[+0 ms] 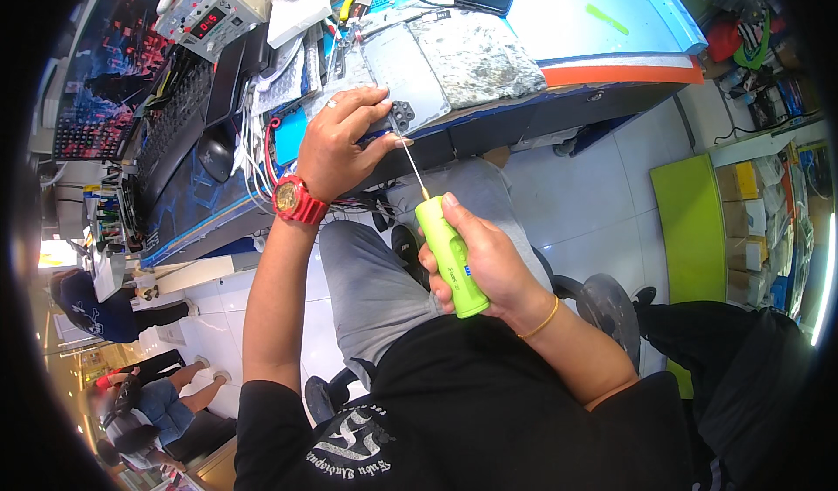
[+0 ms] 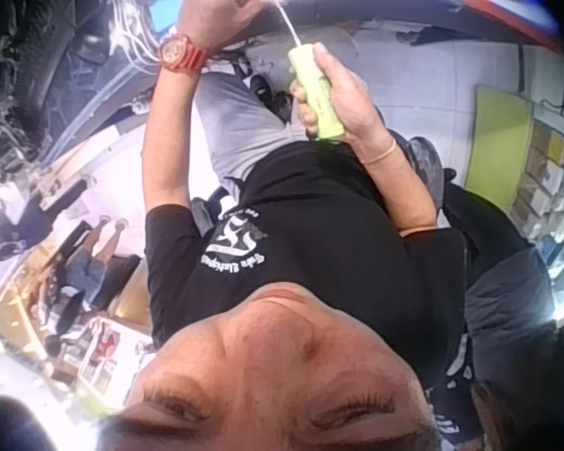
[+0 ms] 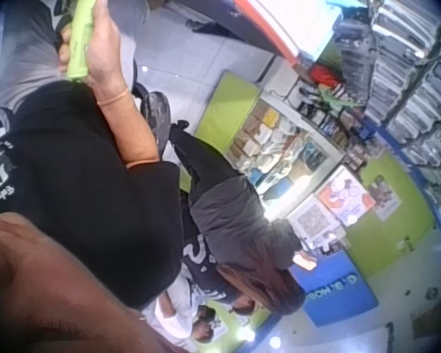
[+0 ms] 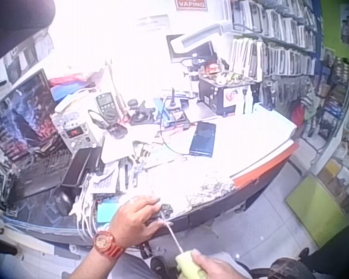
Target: The person is using a screwdriver and a prying tool to disassemble the back panel of a mobile phone on a workbench.
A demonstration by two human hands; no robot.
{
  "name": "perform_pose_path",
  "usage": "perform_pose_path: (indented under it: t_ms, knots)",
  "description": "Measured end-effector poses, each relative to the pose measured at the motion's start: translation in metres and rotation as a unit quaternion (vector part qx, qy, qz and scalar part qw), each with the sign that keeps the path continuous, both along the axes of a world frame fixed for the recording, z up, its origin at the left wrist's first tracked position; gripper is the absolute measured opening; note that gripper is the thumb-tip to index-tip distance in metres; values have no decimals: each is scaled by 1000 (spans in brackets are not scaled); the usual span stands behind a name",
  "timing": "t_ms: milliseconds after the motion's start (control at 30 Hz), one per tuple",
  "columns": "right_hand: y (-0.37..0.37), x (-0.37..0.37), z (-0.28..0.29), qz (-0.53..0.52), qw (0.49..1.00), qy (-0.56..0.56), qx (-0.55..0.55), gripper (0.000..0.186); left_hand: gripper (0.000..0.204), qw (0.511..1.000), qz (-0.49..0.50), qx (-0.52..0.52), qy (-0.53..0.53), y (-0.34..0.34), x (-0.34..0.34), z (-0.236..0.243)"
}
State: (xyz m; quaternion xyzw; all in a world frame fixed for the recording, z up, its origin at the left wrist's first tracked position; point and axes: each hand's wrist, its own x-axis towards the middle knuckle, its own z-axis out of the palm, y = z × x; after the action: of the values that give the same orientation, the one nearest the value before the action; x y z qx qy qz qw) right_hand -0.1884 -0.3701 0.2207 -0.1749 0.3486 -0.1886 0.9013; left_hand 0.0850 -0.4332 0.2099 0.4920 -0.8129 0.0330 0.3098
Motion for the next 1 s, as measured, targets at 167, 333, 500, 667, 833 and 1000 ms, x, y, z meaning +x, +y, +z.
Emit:
perform_pose_path:
  t_ms: [167, 333, 500, 667, 833, 1000]
  knots:
    - [-2, -3, -5, 14, 1000, -24, -7, 53, 47, 1000, 5, -1, 0, 1, 0, 0]
    - [-3, -4, -4, 8, 1000, -2, -22, 55, 44, 1000, 4, 16, 5, 0, -5, 2]
    - [-4, -1, 0, 26, 998, 23, -53, 52, 37, 1000, 6, -9, -4, 0, -2, 0]
    - [-6, -4, -4, 25, 998, 0, -50, 53, 35, 1000, 7, -1, -14, -2, -5, 0]
    - [-7, -1, 1, 23, 999, 20, -37, 53, 34, 1000, 7, -12, -13, 0, -3, 0]
    - [-8, -1, -1, 13, 999, 21, -36, 59, 34, 1000, 3, -17, -4, 0, -2, -1]
